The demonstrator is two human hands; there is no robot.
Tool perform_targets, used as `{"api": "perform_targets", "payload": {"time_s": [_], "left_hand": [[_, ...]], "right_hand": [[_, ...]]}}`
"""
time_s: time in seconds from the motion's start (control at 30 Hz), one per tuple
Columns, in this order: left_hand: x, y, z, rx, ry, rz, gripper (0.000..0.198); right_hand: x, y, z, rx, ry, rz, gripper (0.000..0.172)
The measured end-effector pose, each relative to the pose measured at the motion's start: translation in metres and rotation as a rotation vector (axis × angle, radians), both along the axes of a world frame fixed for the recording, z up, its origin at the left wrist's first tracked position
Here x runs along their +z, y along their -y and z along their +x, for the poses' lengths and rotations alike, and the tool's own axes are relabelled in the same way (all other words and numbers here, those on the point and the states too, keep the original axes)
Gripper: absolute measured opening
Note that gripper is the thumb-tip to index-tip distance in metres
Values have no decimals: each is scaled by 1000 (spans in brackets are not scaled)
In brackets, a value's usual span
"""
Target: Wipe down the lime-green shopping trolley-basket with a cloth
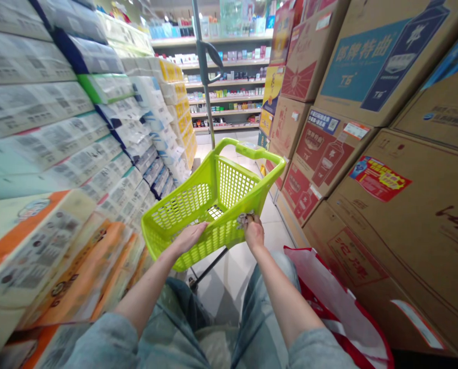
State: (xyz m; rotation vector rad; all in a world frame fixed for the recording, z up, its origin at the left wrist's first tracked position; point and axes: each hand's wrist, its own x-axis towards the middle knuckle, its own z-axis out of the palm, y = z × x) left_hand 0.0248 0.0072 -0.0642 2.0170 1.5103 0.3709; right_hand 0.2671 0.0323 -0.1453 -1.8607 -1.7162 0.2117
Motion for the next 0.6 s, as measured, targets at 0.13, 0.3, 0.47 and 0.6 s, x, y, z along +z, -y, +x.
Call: {"api": "perform_targets", "payload": {"time_s": [0.13,0.3,0.47,0.6], "left_hand": [[0,0,3,-3,0,-5,60],[-1,0,4,-1,-12,9,58],[-3,0,5,-23,7,43,56],[-2,1,5,-28,9,49,55]], "right_hand": [[3,3,-11,36,-33,75,32],[13,19,-32,170,-5,206,29],[21,41,-61,382,116,284,27],[21,45,-67,460,225,328,25]]}}
